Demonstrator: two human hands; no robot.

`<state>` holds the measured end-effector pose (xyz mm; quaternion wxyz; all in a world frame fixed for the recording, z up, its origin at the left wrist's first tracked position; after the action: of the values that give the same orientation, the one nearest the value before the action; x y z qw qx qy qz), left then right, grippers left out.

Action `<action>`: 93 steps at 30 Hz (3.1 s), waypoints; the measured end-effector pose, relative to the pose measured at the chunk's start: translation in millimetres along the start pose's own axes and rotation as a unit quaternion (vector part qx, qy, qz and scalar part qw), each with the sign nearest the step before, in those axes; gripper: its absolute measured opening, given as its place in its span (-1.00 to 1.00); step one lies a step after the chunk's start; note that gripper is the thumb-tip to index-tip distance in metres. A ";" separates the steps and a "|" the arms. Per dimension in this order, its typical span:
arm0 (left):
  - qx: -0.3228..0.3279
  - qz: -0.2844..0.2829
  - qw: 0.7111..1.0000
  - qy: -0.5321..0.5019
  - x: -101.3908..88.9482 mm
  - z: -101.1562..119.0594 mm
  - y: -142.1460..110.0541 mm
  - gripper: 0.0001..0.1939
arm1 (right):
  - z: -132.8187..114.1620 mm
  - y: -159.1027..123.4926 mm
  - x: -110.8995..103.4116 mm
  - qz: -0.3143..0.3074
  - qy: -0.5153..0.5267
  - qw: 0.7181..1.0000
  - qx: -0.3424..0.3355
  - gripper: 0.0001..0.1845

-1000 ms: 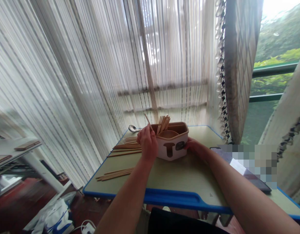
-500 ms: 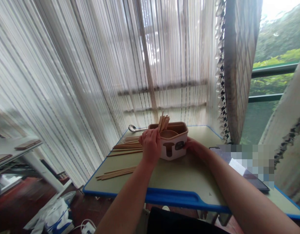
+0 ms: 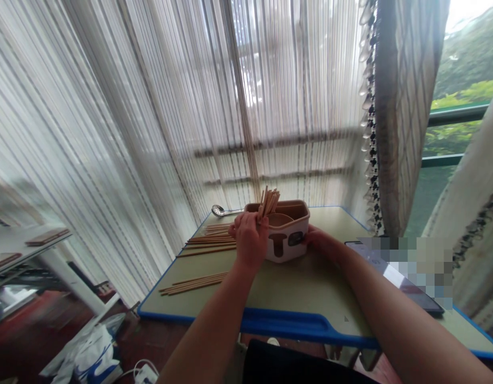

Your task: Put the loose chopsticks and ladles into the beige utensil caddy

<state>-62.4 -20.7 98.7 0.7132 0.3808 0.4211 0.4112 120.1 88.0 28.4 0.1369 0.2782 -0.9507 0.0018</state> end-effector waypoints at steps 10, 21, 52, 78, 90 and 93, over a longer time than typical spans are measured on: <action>0.000 -0.029 1.000 0.000 1.4 -2.9 0.0 -0.73 | -0.3 3.0 2.6 0.002 -0.010 1.000 -0.009 -0.49; -0.009 -0.043 0.998 -0.038 13.8 -10.3 -1.3 -0.62 | 3.7 10.1 1.7 0.003 -0.009 1.000 -0.005 -0.52; 0.045 -0.027 0.998 -0.018 -1.3 -10.2 -1.2 -0.55 | 0.5 4.6 -5.5 0.014 -0.012 1.000 -0.012 -0.58; -0.053 -0.338 0.905 0.252 -42.9 -47.2 -66.2 -0.74 | 0.4 -2.0 -15.8 0.036 -0.052 0.998 0.015 -0.47; -0.079 -0.316 0.911 0.251 -37.3 -55.1 -65.8 -0.75 | -1.3 -3.8 -13.8 0.056 -0.068 0.996 0.017 -0.51; -0.086 -0.318 0.909 0.254 -38.7 -54.2 -65.5 -0.75 | 0.3 -3.0 -14.0 0.045 -0.058 0.997 0.013 -0.49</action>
<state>-106.5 -69.5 32.4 0.7051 0.0465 0.6495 0.2806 133.0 92.9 24.3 0.0773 0.2366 -0.9685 0.0038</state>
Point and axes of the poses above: each hand's wrist, its own y-axis towards the middle knuckle, its own x-axis out of the palm, z = x × y, the point moved 3 cm from there along y, towards the middle knuckle, and after that the axes turned 5 degrees about z, right-handed, at the moved point
